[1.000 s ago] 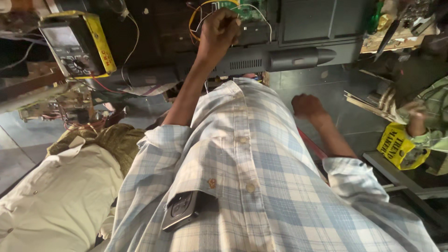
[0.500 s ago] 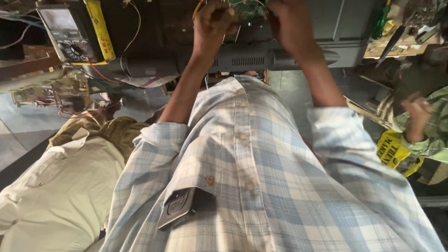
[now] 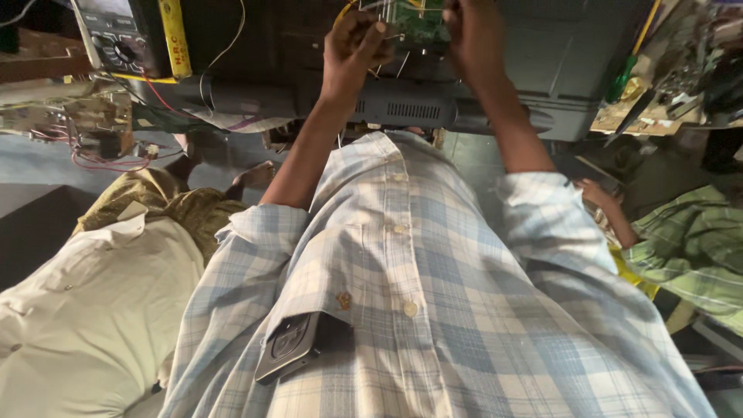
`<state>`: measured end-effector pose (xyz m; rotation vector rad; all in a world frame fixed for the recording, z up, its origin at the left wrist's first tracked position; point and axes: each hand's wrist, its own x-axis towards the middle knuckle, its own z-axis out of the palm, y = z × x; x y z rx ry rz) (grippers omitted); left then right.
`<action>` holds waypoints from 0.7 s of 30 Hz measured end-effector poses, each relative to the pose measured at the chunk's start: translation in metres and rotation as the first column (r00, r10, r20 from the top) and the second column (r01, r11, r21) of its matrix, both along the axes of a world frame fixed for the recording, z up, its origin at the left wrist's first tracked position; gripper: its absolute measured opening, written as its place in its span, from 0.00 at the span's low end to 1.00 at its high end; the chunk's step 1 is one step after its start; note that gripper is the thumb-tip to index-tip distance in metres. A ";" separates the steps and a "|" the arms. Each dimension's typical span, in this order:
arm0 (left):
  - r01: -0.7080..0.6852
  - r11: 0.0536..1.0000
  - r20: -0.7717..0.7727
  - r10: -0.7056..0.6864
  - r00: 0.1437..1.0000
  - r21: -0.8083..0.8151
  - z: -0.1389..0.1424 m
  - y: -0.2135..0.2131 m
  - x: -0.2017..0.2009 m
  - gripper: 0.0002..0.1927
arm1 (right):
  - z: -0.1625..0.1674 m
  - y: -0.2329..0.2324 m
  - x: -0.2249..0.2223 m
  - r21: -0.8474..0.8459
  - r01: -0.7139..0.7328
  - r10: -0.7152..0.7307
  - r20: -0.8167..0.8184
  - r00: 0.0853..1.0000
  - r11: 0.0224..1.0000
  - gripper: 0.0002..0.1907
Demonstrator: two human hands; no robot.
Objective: The person repairs a television at a cluttered workbench. They handle the internal circuit board and wiring, reposition and connect wires on the board, and use a soldering iron to work on the board inside the open TV casing.
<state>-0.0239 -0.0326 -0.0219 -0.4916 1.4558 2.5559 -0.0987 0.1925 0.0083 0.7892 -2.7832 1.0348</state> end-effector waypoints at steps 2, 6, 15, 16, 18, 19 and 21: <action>0.012 1.000 0.041 -0.011 0.999 -0.012 0.004 0.002 -0.002 0.15 | 0.005 0.006 0.006 -0.107 0.129 -0.092 0.300 0.949 0.986 0.12; -0.009 0.997 0.052 0.005 0.999 0.082 0.009 0.008 -0.010 0.17 | 0.012 0.010 0.019 -0.241 0.167 -0.069 0.370 0.927 0.956 0.06; 0.090 0.996 -0.152 -0.084 0.985 0.031 0.018 0.011 -0.019 0.19 | 0.019 0.010 0.042 -0.154 0.121 -0.079 0.250 0.965 0.981 0.04; 0.096 0.995 -0.133 -0.093 0.987 0.018 0.020 0.010 -0.020 0.20 | 0.019 0.010 0.042 -0.133 0.120 -0.088 0.227 0.970 0.984 0.03; 0.088 0.996 -0.098 -0.085 0.991 0.022 0.025 0.007 -0.022 0.22 | 0.019 0.009 0.041 -0.097 0.118 -0.096 0.208 0.973 0.988 0.03; 0.084 0.996 -0.080 -0.082 0.993 0.024 0.027 0.006 -0.022 0.23 | 0.021 0.008 0.041 -0.085 0.116 -0.096 0.209 0.973 0.990 0.03; 0.121 0.993 -0.130 -0.120 0.984 -0.002 0.031 0.002 -0.022 0.24 | 0.027 0.006 0.039 -0.071 0.122 -0.102 0.236 0.966 0.990 0.04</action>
